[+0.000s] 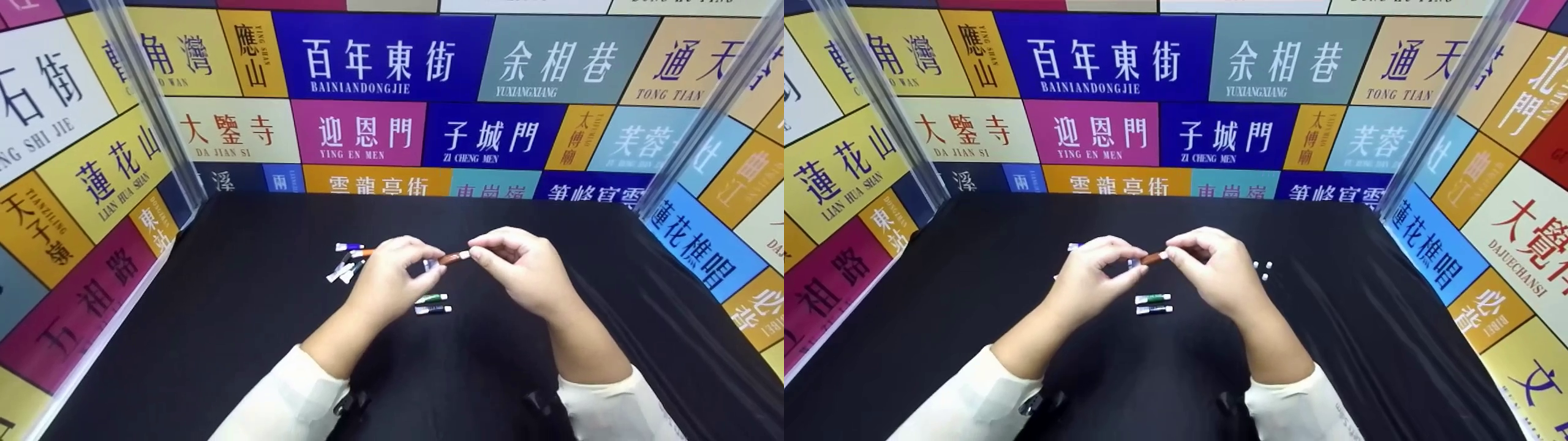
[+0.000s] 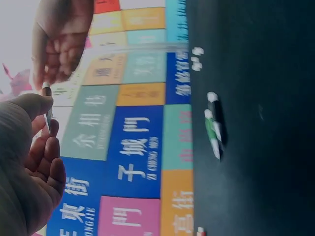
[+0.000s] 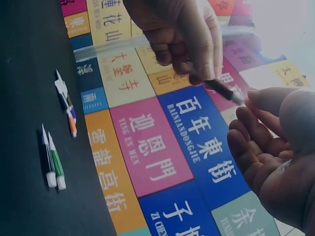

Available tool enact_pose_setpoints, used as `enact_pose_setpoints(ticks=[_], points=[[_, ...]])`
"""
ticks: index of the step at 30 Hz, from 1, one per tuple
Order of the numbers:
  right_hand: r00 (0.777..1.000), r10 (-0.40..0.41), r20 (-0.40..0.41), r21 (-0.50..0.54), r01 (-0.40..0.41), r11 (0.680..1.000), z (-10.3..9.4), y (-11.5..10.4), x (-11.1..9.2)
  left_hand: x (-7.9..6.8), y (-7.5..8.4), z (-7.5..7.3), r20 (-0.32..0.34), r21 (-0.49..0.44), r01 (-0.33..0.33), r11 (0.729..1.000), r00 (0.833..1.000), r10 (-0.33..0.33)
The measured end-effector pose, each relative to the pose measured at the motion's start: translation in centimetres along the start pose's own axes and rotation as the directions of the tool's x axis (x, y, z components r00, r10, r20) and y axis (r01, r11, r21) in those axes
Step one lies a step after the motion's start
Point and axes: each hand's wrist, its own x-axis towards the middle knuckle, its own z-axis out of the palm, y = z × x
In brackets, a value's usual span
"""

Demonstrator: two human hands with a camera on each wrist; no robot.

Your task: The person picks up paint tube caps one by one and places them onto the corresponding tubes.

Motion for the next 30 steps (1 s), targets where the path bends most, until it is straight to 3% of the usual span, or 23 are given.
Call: enact_pose_setpoints(ticks=[4,11,19,25,30], points=[[0.999,0.038,-0.021,-0.030,-0.038,0.999,-0.8,0.8,0.4,0.7,-1.7,0.9,0.087,0.034,0.096,0.995,0.991,-0.099],[0.991,0.117,-0.068,-0.069,-0.122,0.990,-2.0,2.8,1.0,1.4,-5.0,3.1,0.212,0.115,0.215,0.970,0.949,-0.235],[0.979,0.183,-0.093,-0.030,-0.186,0.982,-2.7,5.7,1.6,1.3,-7.6,4.9,0.297,0.138,0.270,0.953,0.907,-0.299],[0.974,0.194,-0.115,0.019,-0.193,0.981,-3.4,7.4,2.0,1.0,-8.6,5.5,0.327,0.171,0.314,0.934,0.876,-0.355],[0.961,0.256,-0.103,0.037,-0.253,0.967,-4.0,9.1,2.1,0.7,-9.1,5.9,0.352,0.182,0.343,0.922,0.853,-0.386]])
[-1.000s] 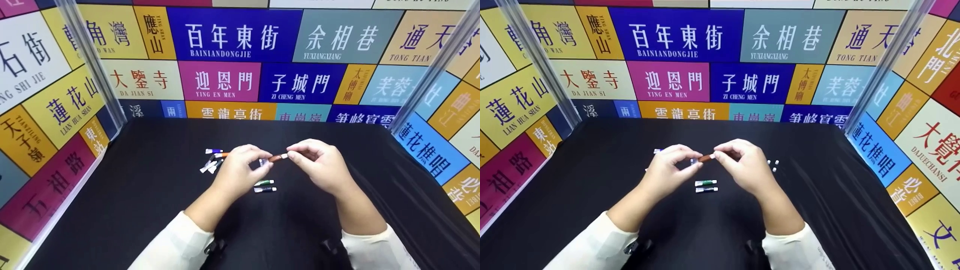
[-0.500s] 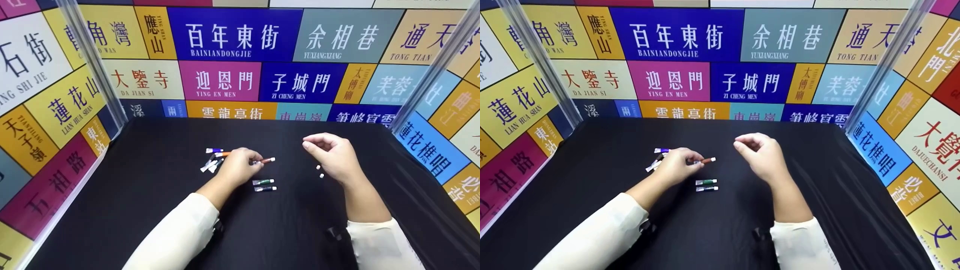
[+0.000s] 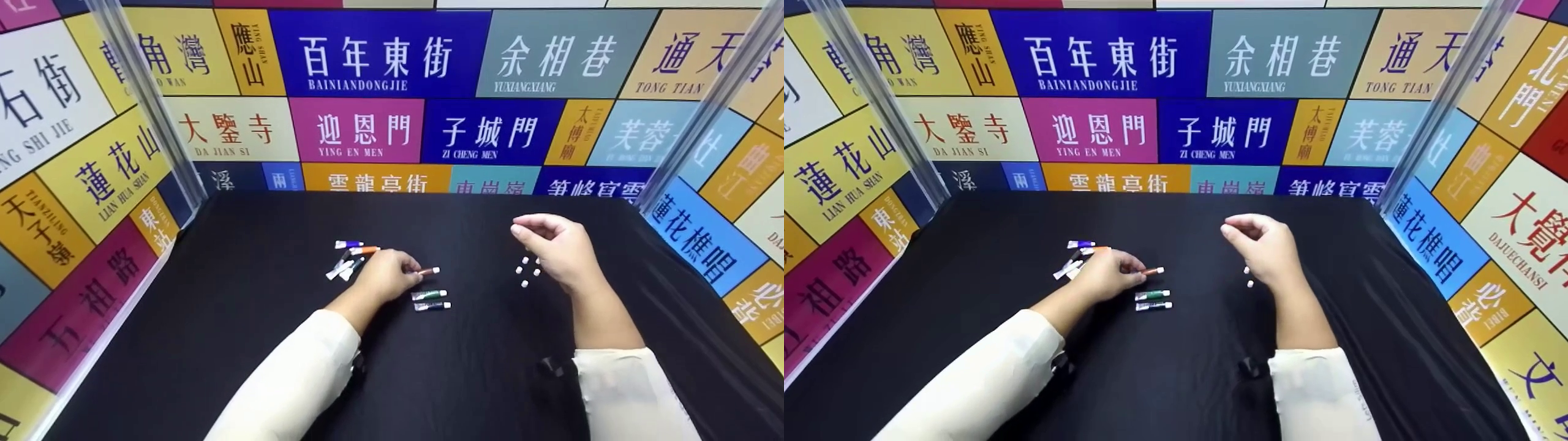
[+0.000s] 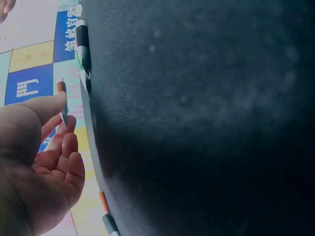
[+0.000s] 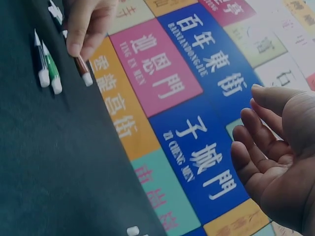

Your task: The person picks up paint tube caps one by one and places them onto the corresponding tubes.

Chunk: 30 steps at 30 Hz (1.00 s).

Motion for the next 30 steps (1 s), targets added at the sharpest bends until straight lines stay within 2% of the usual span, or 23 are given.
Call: enact_pose_setpoints(ticks=[5,12,19,30], points=[[0.996,0.086,0.034,0.002,-0.086,0.996,-0.7,2.0,0.6,0.1,-0.1,0.3,0.035,-0.011,0.044,0.999,0.998,-0.043],[0.978,0.186,0.094,0.084,-0.193,0.977,-1.5,4.8,1.2,0.2,-0.5,0.6,0.051,-0.019,0.073,0.997,0.996,-0.072],[0.967,0.245,0.074,0.096,-0.251,0.963,-2.4,7.5,1.5,0.3,-1.0,0.9,0.056,-0.027,0.105,0.994,0.993,-0.103],[0.944,0.326,0.047,0.146,-0.329,0.933,-2.7,10.7,1.6,0.3,-0.8,1.0,0.076,-0.018,0.081,0.997,0.994,-0.080]])
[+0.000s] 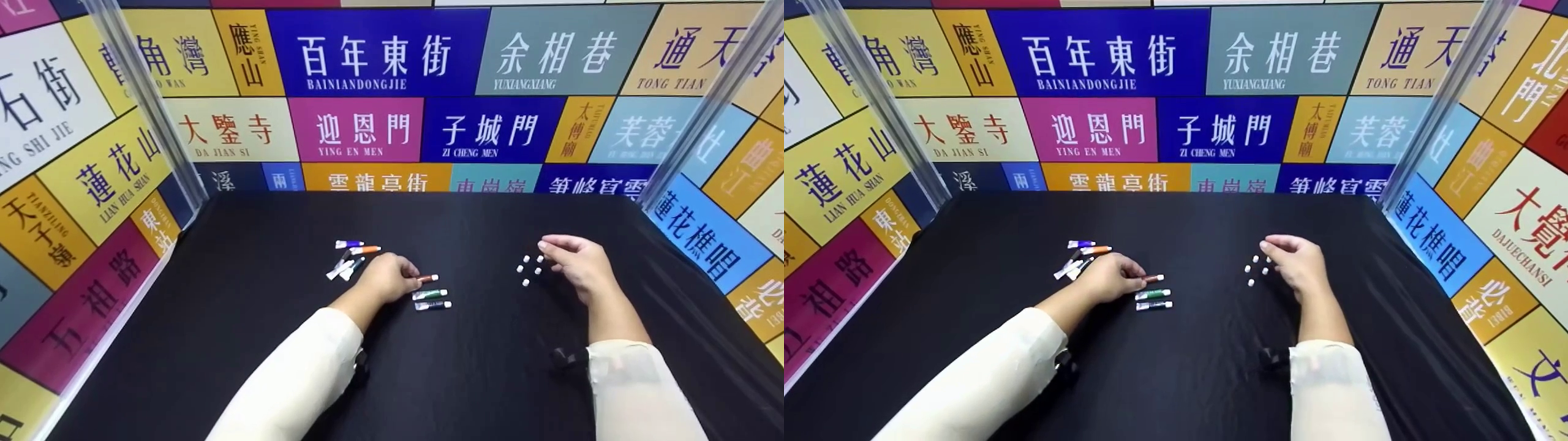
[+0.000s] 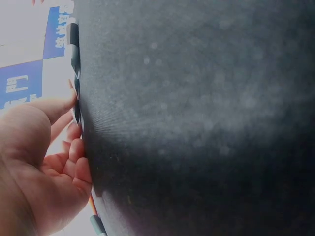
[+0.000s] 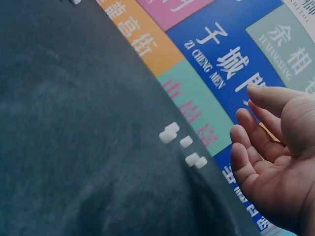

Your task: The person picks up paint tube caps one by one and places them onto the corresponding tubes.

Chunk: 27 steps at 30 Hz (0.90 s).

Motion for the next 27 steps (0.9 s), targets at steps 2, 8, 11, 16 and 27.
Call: enact_pose_setpoints(ticks=[2,8,11,16,27], points=[[1.000,0.019,0.004,-0.010,-0.019,1.000,-0.1,0.5,0.2,-0.1,0.0,0.0,-0.001,-0.009,0.005,1.000,1.000,-0.005],[0.998,0.056,0.021,-0.077,-0.055,0.996,-0.3,1.6,0.5,-0.2,0.0,-0.1,-0.007,-0.020,-0.001,1.000,1.000,0.001],[0.998,0.060,0.026,-0.088,-0.057,0.994,-0.2,1.8,0.4,-0.3,0.0,-0.1,-0.014,-0.017,-0.016,1.000,1.000,0.015],[0.997,0.070,0.024,-0.114,-0.067,0.991,-0.2,2.1,0.4,-0.4,-0.1,-0.5,-0.021,-0.016,-0.026,1.000,0.999,0.025],[0.995,0.071,0.071,-0.228,-0.053,0.972,-0.3,2.8,0.2,-1.0,-1.3,-1.6,-0.074,-0.025,0.000,1.000,0.997,-0.001]])
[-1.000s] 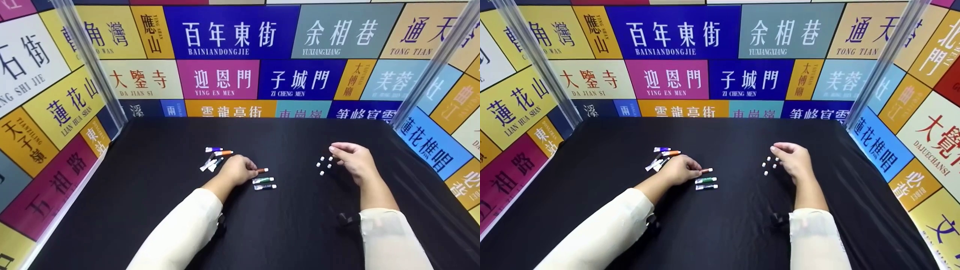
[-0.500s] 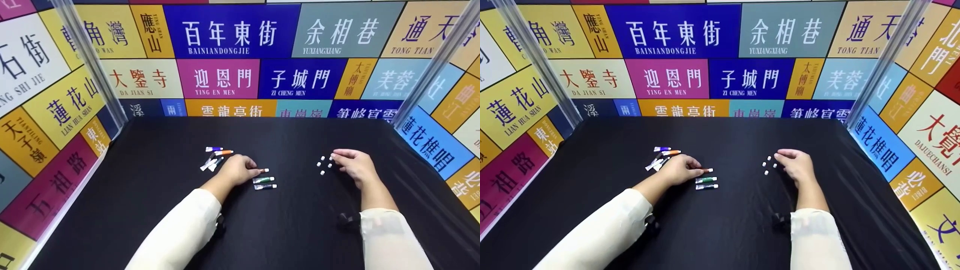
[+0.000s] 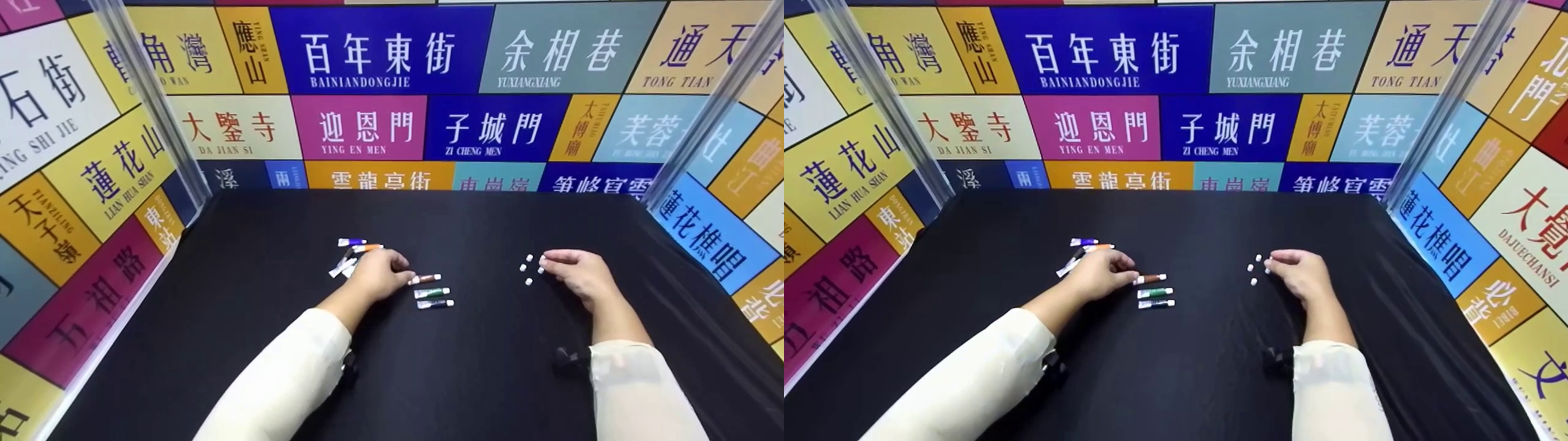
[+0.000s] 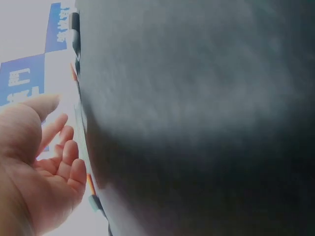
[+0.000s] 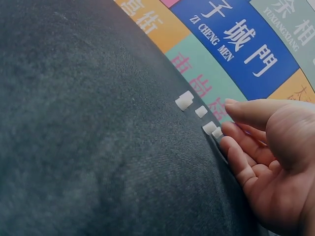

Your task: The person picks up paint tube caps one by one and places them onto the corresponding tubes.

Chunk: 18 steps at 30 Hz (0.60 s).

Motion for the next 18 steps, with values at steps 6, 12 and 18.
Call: enact_pose_setpoints(ticks=[6,12,18], points=[[0.999,-0.029,0.024,-0.080,0.031,0.996,0.0,0.1,-0.2,-0.2,-1.0,-0.9,-0.068,0.022,-0.005,1.000,0.998,0.006],[0.998,-0.037,0.047,-0.149,0.044,0.988,0.3,0.1,-0.2,-0.3,-1.8,-2.0,-0.132,0.034,0.049,0.998,0.990,-0.044],[0.997,-0.058,0.041,-0.199,0.065,0.978,0.3,-0.1,-0.1,-0.4,-3.0,-3.4,-0.196,-0.032,0.103,0.994,0.975,-0.107]])
